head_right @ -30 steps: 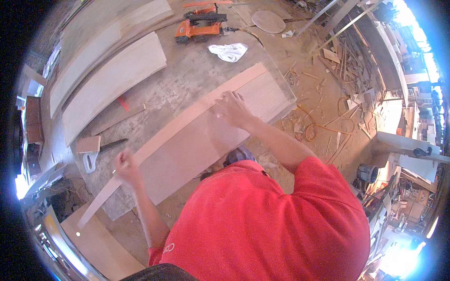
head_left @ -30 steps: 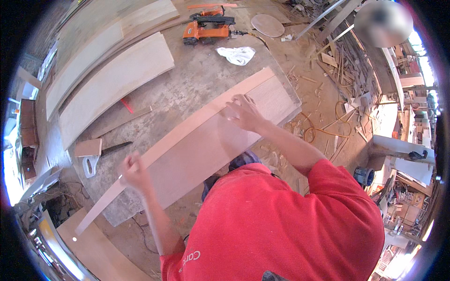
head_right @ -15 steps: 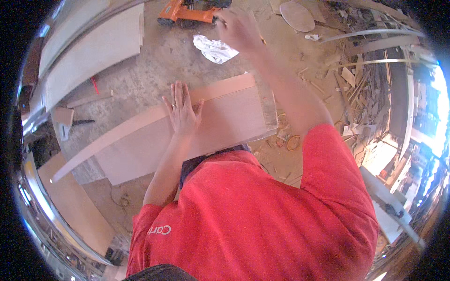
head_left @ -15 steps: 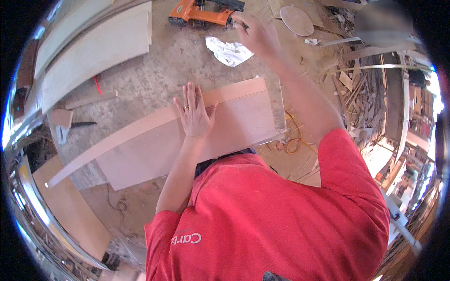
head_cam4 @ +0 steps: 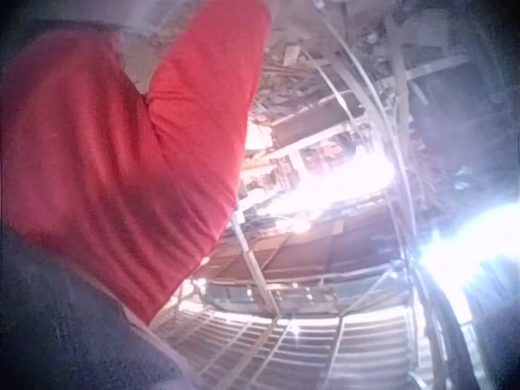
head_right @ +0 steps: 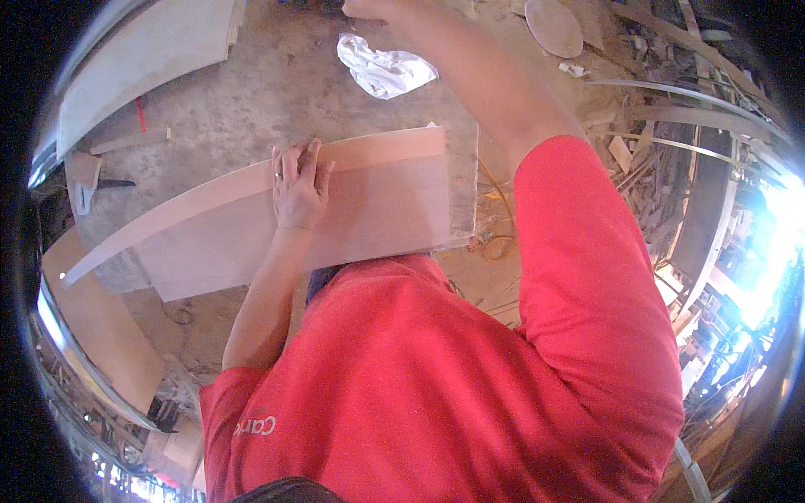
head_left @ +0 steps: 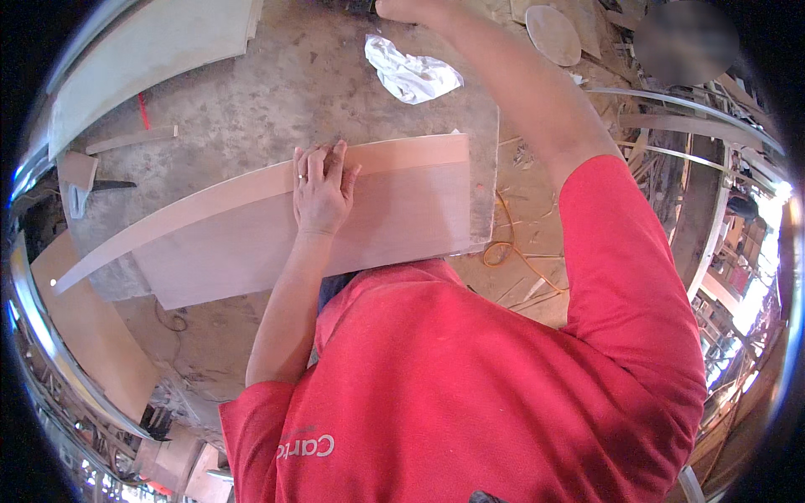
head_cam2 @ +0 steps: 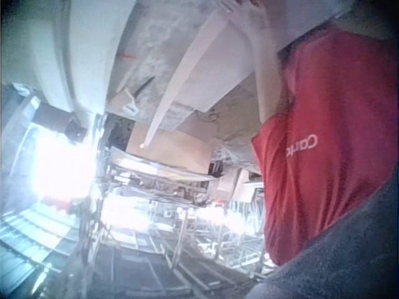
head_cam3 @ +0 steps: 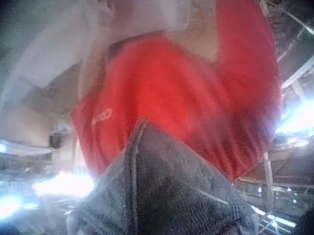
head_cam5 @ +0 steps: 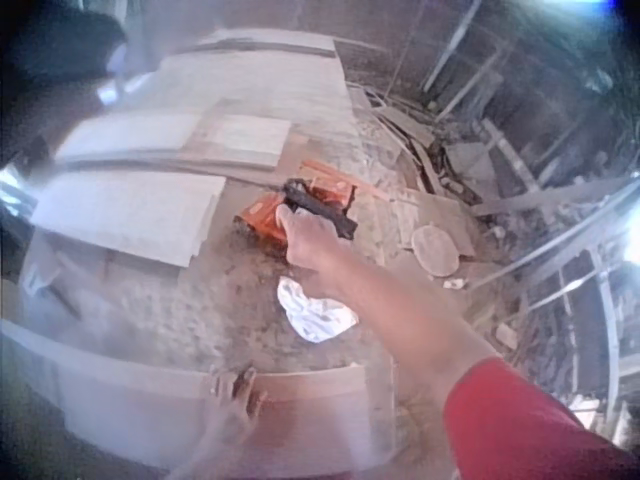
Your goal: The person applies adhesive to the edge of a wooden board, attaches a thin wood strip, and fastens it using a pneumatic nail gun. The person then marks the strip with a pencil, trims the excess with a hand saw, and wipes the finished edge with a cloth.
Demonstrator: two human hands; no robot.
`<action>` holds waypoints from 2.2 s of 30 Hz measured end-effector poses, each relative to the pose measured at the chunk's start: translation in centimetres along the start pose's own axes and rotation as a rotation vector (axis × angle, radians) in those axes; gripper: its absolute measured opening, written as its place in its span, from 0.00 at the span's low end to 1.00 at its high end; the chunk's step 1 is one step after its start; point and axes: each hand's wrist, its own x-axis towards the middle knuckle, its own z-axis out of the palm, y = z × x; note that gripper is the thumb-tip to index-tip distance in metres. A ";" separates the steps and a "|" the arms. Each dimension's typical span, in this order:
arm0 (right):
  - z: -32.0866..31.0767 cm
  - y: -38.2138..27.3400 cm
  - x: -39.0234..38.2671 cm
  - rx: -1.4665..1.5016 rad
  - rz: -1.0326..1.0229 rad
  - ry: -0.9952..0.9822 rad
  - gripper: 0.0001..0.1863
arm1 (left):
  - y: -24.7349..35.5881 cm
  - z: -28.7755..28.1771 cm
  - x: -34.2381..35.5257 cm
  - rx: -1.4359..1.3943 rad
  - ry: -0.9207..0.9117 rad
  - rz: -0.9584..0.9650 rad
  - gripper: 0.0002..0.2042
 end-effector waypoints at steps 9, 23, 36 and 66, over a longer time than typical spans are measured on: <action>-14.2 5.5 -10.9 0.307 0.096 -0.088 0.22 | 0.1 -0.1 0.1 0.012 0.019 -0.003 0.21; -5.2 4.4 -34.4 0.535 0.366 -0.475 0.23 | -0.2 0.1 -0.4 -0.006 0.033 -0.030 0.22; -5.6 2.4 -30.6 0.573 0.309 -0.538 0.21 | 0.0 0.2 -0.2 -0.019 0.034 -0.042 0.21; -10.5 -3.1 -37.5 0.112 0.586 -0.357 0.23 | -11.2 -7.3 -4.5 0.190 0.093 -0.183 0.36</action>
